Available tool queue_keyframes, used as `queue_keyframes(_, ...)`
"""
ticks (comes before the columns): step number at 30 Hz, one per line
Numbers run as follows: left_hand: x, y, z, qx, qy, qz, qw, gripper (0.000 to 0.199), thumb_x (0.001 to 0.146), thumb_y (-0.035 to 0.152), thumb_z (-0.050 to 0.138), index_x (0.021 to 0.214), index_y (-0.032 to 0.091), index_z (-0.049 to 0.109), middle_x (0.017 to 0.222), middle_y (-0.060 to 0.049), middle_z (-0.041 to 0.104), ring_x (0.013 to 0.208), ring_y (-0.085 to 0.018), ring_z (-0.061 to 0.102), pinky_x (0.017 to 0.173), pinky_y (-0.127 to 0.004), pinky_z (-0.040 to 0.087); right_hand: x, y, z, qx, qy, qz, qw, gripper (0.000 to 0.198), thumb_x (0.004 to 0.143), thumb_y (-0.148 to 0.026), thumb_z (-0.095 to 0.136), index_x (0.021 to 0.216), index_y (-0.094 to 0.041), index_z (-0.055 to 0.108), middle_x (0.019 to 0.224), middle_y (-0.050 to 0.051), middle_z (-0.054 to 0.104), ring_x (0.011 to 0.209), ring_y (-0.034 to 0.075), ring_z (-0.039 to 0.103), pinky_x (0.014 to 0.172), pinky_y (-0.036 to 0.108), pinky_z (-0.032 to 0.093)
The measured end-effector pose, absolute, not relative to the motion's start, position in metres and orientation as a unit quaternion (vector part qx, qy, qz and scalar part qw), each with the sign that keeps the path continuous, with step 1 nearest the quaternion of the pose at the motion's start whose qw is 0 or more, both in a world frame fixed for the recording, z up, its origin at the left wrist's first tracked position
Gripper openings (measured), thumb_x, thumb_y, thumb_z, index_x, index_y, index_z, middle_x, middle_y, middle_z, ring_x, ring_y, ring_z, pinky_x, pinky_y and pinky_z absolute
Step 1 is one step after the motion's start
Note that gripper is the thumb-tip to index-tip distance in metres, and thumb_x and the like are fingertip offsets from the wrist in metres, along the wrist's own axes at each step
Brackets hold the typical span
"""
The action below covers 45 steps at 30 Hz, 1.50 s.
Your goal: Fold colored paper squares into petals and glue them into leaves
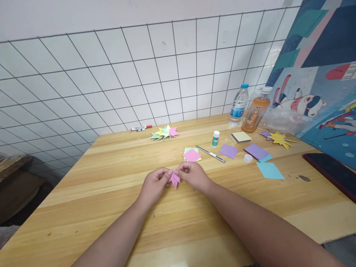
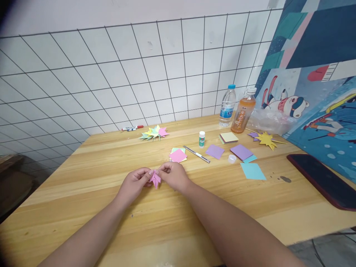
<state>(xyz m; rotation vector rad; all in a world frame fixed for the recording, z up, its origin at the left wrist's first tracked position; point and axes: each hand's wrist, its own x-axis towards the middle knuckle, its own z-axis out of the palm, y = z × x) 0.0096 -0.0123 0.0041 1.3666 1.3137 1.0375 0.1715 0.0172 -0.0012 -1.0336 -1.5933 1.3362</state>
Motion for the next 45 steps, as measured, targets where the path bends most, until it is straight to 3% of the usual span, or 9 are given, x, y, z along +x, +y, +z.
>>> queue_keyframes(24, 0.009, -0.011, 0.004, 0.564, 0.517, 0.409, 0.497, 0.030, 0.070, 0.044, 0.067, 0.078, 0.015, 0.071, 0.070, -0.006, 0.070, 0.064, -0.016, 0.062, 0.061, -0.025, 0.048, 0.170, 0.019, -0.003, -0.423, -0.626, 0.512, 0.409, 0.013, 0.070, -0.027, 0.062, 0.066, -0.015, 0.062, 0.060, -0.001, 0.061, 0.052, 0.009, 0.049, 0.049, 0.019, 0.037)
queue_keyframes(37, 0.010, -0.012, 0.007, 0.546, 0.532, 0.405, 0.505, 0.031, 0.065, 0.045, 0.070, 0.074, 0.015, 0.068, 0.065, -0.005, 0.069, 0.057, -0.015, 0.060, 0.055, -0.024, 0.047, 0.170, 0.019, -0.010, -0.413, -0.666, 0.477, 0.398, 0.013, 0.074, -0.029, 0.059, 0.078, -0.018, 0.064, 0.069, 0.000, 0.065, 0.059, 0.011, 0.057, 0.054, 0.021, 0.042)
queue_keyframes(45, 0.015, -0.013, 0.004, 0.582, 0.514, 0.384, 0.500, 0.022, 0.068, 0.038, 0.068, 0.070, 0.016, 0.069, 0.063, -0.003, 0.069, 0.058, -0.015, 0.060, 0.056, -0.023, 0.045, 0.170, 0.016, -0.001, -0.417, -0.614, 0.529, 0.412, 0.007, 0.068, -0.018, 0.057, 0.061, -0.016, 0.057, 0.059, -0.002, 0.059, 0.055, 0.010, 0.053, 0.054, 0.020, 0.041)
